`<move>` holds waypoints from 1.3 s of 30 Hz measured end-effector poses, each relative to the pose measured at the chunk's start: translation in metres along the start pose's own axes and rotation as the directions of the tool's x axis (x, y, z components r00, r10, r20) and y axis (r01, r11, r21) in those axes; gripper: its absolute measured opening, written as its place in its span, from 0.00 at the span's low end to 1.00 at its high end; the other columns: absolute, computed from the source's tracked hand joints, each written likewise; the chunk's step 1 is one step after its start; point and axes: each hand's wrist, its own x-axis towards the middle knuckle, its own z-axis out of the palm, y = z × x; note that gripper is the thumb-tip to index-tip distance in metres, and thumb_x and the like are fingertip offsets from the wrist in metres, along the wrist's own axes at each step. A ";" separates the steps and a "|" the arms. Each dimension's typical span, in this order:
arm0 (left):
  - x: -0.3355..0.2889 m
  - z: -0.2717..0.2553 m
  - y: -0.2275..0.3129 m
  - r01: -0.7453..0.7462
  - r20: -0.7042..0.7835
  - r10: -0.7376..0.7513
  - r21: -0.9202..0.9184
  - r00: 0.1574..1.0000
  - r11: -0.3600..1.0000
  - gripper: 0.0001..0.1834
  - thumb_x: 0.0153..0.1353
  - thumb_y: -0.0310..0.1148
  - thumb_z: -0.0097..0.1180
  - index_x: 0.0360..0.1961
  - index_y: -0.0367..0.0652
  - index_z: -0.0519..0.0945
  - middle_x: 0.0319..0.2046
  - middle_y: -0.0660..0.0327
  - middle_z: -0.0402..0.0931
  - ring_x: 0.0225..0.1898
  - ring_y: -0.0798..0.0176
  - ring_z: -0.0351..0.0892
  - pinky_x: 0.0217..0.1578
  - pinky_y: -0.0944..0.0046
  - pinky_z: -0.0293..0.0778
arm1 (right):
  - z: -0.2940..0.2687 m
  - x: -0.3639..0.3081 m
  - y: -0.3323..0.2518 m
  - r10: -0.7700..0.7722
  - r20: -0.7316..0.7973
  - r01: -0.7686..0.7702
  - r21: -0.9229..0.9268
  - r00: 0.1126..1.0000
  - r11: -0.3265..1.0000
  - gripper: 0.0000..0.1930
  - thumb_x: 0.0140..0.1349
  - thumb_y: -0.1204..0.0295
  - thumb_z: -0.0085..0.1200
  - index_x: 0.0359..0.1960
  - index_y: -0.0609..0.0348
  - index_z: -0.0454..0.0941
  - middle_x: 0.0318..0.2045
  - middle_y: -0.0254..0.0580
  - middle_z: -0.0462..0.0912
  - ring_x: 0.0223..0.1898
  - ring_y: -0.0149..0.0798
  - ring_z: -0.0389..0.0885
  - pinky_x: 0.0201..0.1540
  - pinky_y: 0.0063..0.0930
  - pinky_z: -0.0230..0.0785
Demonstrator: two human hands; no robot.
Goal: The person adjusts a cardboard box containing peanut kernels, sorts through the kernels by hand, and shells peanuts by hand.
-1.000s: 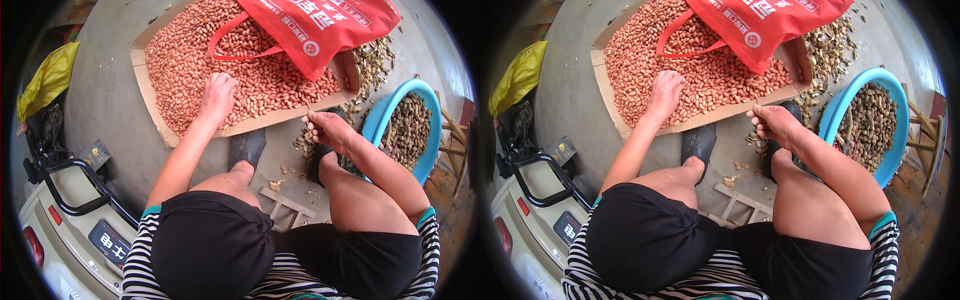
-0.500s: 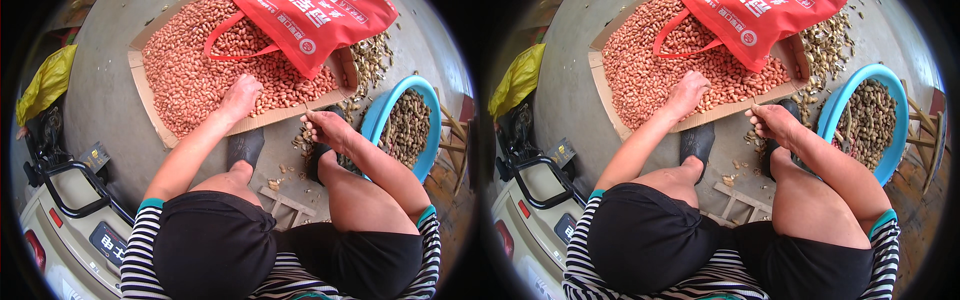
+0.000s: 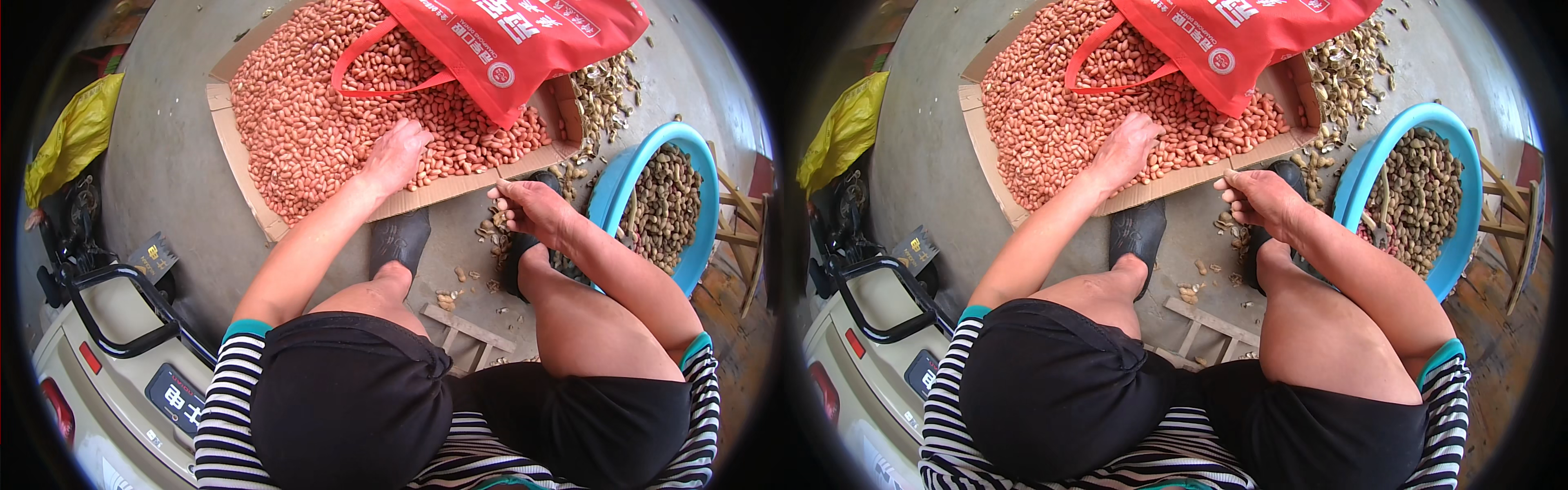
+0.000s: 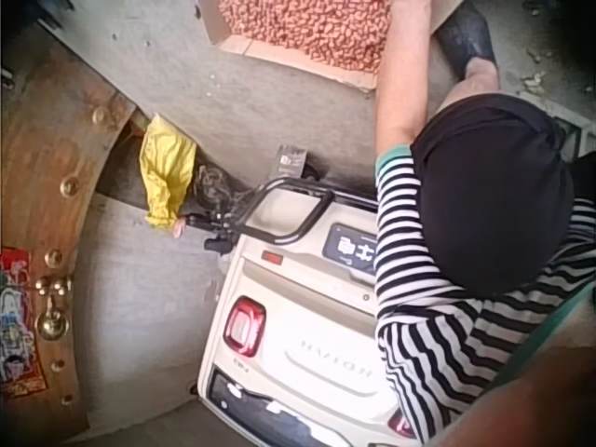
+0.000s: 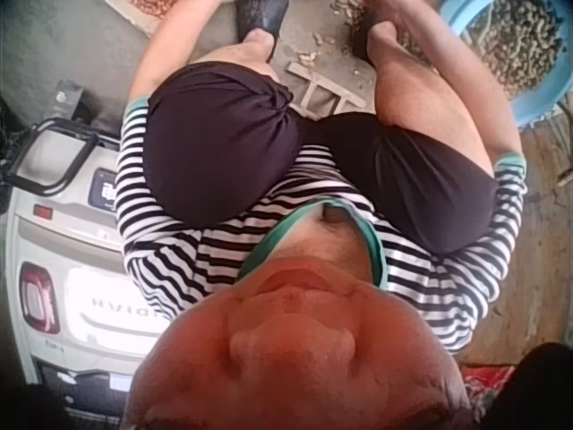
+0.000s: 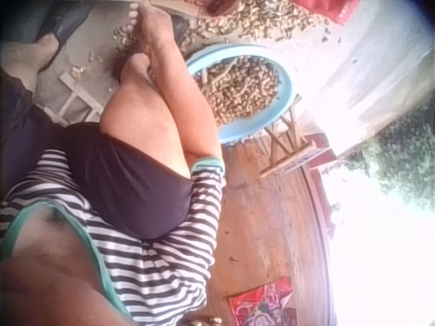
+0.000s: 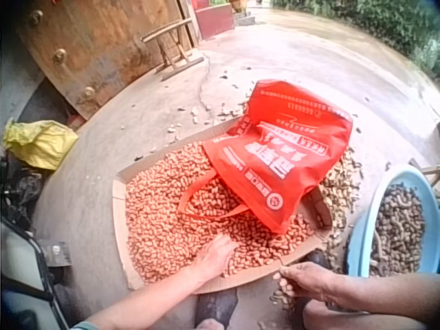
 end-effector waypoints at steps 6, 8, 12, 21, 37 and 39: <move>-0.006 -0.015 -0.004 0.065 0.011 -0.066 0.116 0.998 0.991 0.03 0.49 0.21 0.50 0.27 0.37 0.75 0.28 0.55 0.69 0.37 0.52 0.69 0.38 0.58 0.68 | -0.001 -0.001 0.000 0.002 -0.005 -0.002 0.008 1.000 1.000 0.12 0.66 0.62 0.42 0.35 0.55 0.74 0.21 0.24 0.71 0.21 0.21 0.67 0.28 0.16 0.67; -0.010 -0.024 -0.011 0.095 0.014 -0.099 0.172 0.995 0.980 0.03 0.49 0.21 0.50 0.26 0.37 0.75 0.27 0.55 0.69 0.36 0.52 0.69 0.37 0.57 0.68 | -0.001 -0.001 -0.001 -0.001 -0.010 0.001 0.013 1.000 1.000 0.12 0.66 0.62 0.42 0.35 0.55 0.74 0.21 0.24 0.71 0.21 0.21 0.67 0.28 0.16 0.67; -0.007 -0.034 -0.006 0.160 -0.117 -0.133 0.266 0.984 0.951 0.03 0.49 0.21 0.49 0.27 0.38 0.74 0.27 0.54 0.69 0.36 0.52 0.69 0.37 0.56 0.68 | -0.004 0.000 0.000 -0.009 0.004 0.009 0.021 1.000 1.000 0.13 0.66 0.62 0.42 0.35 0.56 0.75 0.21 0.24 0.71 0.21 0.21 0.67 0.28 0.16 0.67; 0.012 -0.007 -0.004 0.124 -0.064 -0.124 0.003 0.990 0.992 0.09 0.50 0.24 0.53 0.34 0.38 0.76 0.33 0.53 0.72 0.40 0.51 0.70 0.42 0.57 0.68 | -0.001 -0.001 0.000 0.007 -0.010 -0.007 0.014 1.000 1.000 0.12 0.66 0.62 0.41 0.36 0.56 0.74 0.21 0.24 0.71 0.21 0.21 0.67 0.28 0.16 0.67; 0.011 -0.016 -0.010 0.125 -0.116 -0.120 0.039 0.986 0.991 0.04 0.51 0.26 0.52 0.29 0.39 0.77 0.30 0.54 0.72 0.39 0.51 0.70 0.40 0.56 0.68 | 0.001 -0.002 -0.001 0.000 -0.020 0.000 -0.004 1.000 1.000 0.12 0.65 0.63 0.41 0.35 0.56 0.74 0.21 0.24 0.70 0.21 0.21 0.67 0.28 0.16 0.66; 0.016 -0.011 -0.009 0.108 -0.167 -0.102 0.028 0.981 0.994 0.08 0.51 0.26 0.52 0.34 0.39 0.76 0.33 0.53 0.73 0.42 0.50 0.70 0.42 0.56 0.68 | 0.001 -0.002 -0.001 -0.003 -0.022 0.003 -0.014 1.000 1.000 0.12 0.65 0.63 0.41 0.35 0.56 0.74 0.21 0.24 0.70 0.21 0.21 0.67 0.28 0.16 0.66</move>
